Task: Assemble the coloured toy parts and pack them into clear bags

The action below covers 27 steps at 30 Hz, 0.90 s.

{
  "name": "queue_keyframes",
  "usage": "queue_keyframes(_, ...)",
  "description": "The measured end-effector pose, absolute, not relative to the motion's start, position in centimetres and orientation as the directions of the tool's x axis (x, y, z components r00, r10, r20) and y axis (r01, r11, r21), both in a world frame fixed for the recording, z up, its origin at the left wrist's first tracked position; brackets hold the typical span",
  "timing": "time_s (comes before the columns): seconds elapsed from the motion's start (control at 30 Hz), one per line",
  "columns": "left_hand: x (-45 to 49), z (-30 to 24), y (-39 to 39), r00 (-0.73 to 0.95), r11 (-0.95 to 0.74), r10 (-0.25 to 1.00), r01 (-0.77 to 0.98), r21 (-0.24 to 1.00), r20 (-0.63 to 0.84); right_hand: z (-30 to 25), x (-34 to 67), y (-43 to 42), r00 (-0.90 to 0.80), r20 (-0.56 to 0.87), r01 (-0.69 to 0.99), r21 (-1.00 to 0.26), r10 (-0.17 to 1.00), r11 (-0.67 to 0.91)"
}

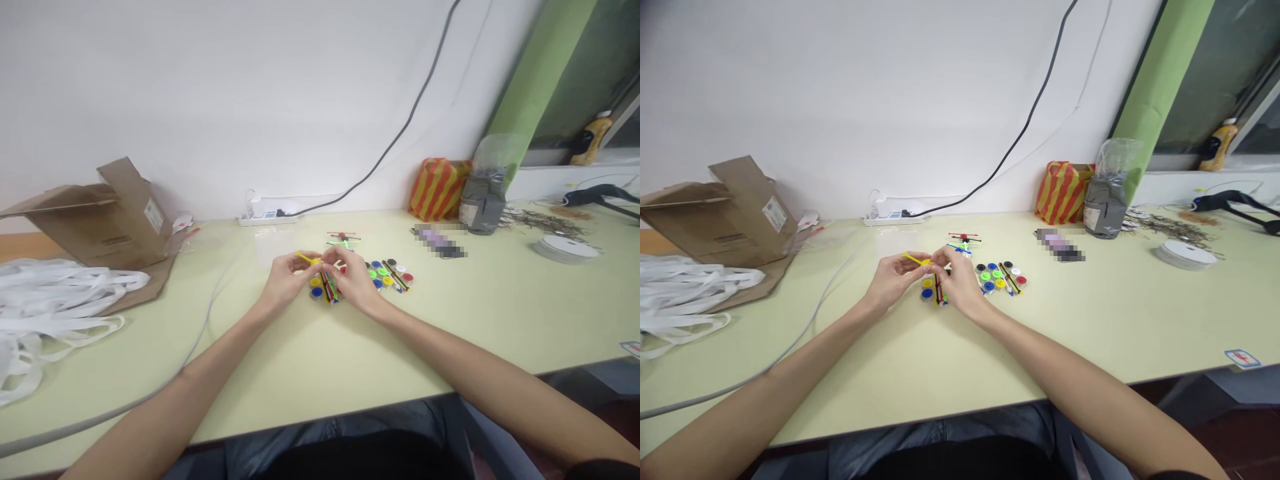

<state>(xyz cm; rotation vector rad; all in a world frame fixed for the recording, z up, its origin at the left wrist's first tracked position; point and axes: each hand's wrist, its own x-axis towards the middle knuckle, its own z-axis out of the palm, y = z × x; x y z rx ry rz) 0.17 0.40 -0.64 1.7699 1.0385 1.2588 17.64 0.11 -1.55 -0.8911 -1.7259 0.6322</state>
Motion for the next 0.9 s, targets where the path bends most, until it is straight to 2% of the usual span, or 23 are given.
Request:
queue_keyframes(0.17,0.1,0.0,0.2,0.236,-0.505,0.861,0.284,0.815,0.451,-1.2,17.9,-0.4,-0.214,0.651,0.406,-0.619,0.729,0.672)
queue_keyframes(0.47,-0.1,0.2,0.2,0.246,-0.521,0.851,0.273,0.809,0.464,-0.7,17.5,-1.0,-0.266,0.690,0.489,-0.506,0.674,0.710)
queue_keyframes(0.9,-0.2,0.4,0.1,0.267,-0.527,0.846,0.291,0.799,0.461,-0.7,17.5,-0.9,-0.286,0.679,0.490,-0.503,0.676,0.712)
